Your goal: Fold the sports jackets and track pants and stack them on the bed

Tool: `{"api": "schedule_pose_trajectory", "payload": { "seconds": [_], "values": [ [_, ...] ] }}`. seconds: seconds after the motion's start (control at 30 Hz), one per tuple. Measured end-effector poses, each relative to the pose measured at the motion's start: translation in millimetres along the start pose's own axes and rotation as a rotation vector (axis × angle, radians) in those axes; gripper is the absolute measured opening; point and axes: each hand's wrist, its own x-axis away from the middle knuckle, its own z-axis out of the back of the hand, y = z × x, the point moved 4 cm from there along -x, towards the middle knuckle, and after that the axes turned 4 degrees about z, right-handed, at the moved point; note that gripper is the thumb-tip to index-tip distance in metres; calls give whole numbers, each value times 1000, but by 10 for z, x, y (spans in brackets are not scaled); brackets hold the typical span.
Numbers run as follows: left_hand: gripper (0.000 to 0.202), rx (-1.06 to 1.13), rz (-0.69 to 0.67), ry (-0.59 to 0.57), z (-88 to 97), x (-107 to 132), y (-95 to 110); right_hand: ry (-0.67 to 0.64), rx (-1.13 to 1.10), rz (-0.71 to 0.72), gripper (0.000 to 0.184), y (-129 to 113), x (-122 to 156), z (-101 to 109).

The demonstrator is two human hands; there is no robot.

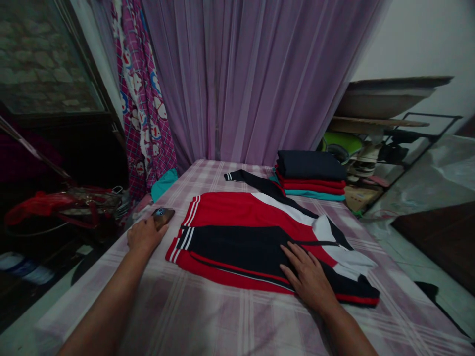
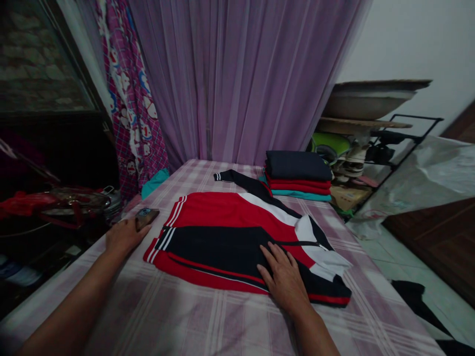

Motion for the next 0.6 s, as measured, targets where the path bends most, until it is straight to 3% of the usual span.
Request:
{"api": "schedule_pose_trajectory", "payload": {
  "seconds": [0.17, 0.27, 0.33, 0.4, 0.5, 0.6],
  "values": [
    [64, -20, -21, 23, 27, 26, 10, 6, 17, 13, 53, 24, 6, -26],
    [66, 98, -11, 31, 104, 14, 3, 16, 22, 17, 53, 21, 4, -19],
    [64, 357, 10, 4, 177, 2, -13, 20, 18, 18, 52, 18, -1, -12],
    [58, 763, 28, -101, 245, 23, -17, 14, 10, 16, 52, 16, -10, -9],
    [57, 1401, 88, -396, 339, 182, 32, 12, -3, 15, 52, 8, -20, -3],
    [62, 1779, 125, -623, 456, 432, 114, 33, -12, 18, 51, -10, -22, 10]
  ]
}}
